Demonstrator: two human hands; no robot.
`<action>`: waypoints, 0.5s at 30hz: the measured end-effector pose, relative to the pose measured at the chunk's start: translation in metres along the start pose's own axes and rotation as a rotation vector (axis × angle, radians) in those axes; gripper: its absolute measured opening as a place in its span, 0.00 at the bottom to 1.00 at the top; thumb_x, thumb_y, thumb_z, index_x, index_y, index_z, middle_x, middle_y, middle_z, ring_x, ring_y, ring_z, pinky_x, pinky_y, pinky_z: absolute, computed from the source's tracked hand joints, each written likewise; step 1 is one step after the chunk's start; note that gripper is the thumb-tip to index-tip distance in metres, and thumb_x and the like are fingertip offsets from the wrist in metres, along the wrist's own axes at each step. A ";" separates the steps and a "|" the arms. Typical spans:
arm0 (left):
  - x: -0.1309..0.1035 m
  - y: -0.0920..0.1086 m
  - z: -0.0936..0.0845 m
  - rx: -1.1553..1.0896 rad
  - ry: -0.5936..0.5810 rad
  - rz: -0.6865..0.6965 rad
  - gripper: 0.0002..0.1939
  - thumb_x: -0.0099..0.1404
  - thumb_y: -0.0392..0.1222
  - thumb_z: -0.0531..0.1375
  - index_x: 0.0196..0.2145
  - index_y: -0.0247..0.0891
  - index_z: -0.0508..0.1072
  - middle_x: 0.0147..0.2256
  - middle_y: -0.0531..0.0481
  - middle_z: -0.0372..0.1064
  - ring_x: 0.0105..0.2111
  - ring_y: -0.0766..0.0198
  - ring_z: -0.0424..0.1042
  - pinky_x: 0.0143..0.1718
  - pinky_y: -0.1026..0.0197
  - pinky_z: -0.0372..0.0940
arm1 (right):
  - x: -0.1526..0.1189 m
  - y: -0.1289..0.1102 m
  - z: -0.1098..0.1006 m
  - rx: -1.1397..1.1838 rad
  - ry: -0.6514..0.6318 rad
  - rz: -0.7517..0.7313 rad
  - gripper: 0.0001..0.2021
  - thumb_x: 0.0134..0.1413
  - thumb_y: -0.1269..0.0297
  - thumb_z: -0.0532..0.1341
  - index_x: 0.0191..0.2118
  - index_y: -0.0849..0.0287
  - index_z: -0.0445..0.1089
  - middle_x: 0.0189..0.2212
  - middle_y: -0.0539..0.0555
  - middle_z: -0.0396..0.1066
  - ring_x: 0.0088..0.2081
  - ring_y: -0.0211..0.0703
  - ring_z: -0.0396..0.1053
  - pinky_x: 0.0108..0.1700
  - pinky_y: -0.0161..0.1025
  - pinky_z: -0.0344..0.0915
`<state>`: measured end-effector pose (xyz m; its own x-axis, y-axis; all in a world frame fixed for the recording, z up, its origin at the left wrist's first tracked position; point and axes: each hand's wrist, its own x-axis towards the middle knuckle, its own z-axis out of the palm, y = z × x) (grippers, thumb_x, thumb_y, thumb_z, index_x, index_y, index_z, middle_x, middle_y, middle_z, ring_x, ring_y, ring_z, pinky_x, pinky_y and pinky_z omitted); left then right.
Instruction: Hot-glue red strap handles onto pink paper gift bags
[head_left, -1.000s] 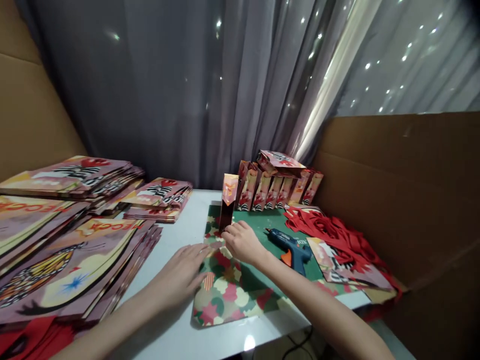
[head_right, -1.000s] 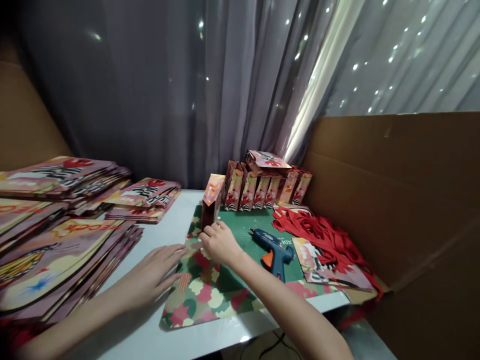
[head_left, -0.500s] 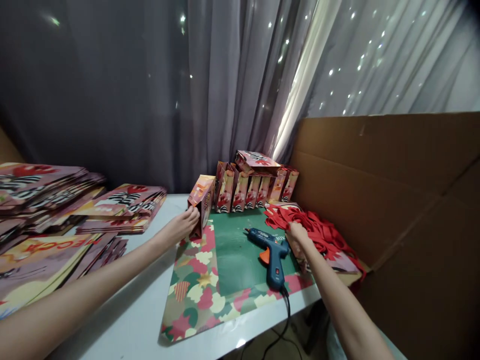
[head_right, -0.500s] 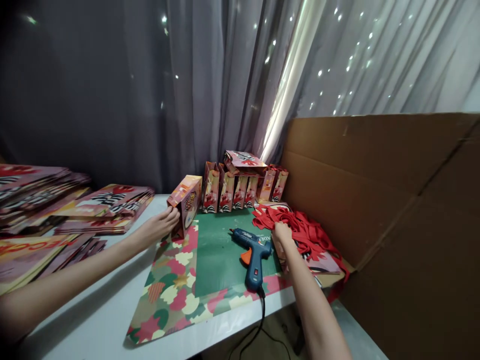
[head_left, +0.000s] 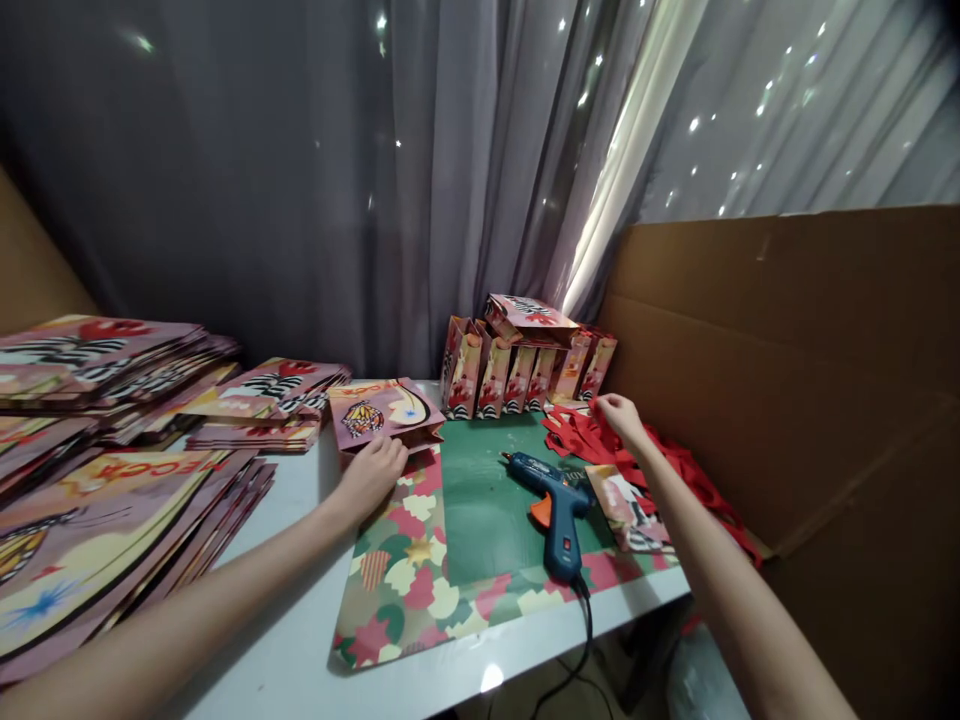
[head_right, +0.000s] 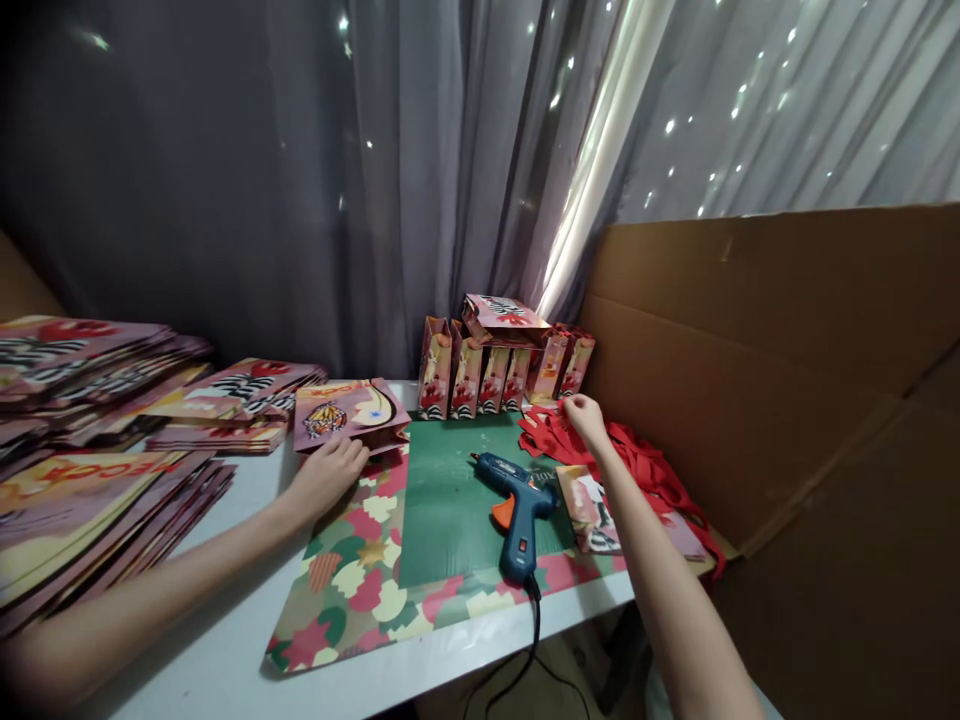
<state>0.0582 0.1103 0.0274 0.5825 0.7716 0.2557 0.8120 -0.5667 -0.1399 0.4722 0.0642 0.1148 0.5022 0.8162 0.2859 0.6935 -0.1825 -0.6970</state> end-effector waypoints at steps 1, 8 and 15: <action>-0.005 0.008 0.007 -0.004 0.000 -0.038 0.22 0.67 0.26 0.43 0.44 0.34 0.74 0.42 0.36 0.71 0.48 0.49 0.70 0.56 0.49 0.60 | -0.001 -0.017 0.000 0.075 -0.060 -0.028 0.12 0.62 0.66 0.53 0.32 0.63 0.71 0.29 0.60 0.76 0.25 0.38 0.69 0.30 0.35 0.65; -0.024 0.034 0.039 -0.129 -0.053 -0.114 0.27 0.70 0.39 0.47 0.63 0.23 0.61 0.63 0.29 0.58 0.64 0.45 0.58 0.63 0.44 0.56 | -0.050 -0.119 0.019 0.514 -0.444 -0.172 0.07 0.57 0.59 0.58 0.32 0.57 0.62 0.29 0.50 0.75 0.19 0.31 0.65 0.21 0.28 0.59; -0.033 0.011 0.032 -0.198 -0.134 -0.190 0.29 0.70 0.41 0.45 0.63 0.19 0.61 0.62 0.26 0.59 0.63 0.44 0.59 0.62 0.44 0.55 | -0.114 -0.096 0.085 0.251 -0.700 -0.087 0.08 0.57 0.65 0.58 0.27 0.57 0.61 0.23 0.51 0.74 0.20 0.39 0.69 0.21 0.33 0.64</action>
<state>0.0492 0.0876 -0.0133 0.4312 0.8930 0.1287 0.8915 -0.4437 0.0912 0.3043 0.0353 0.0928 -0.0537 0.9953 -0.0804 0.5350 -0.0393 -0.8440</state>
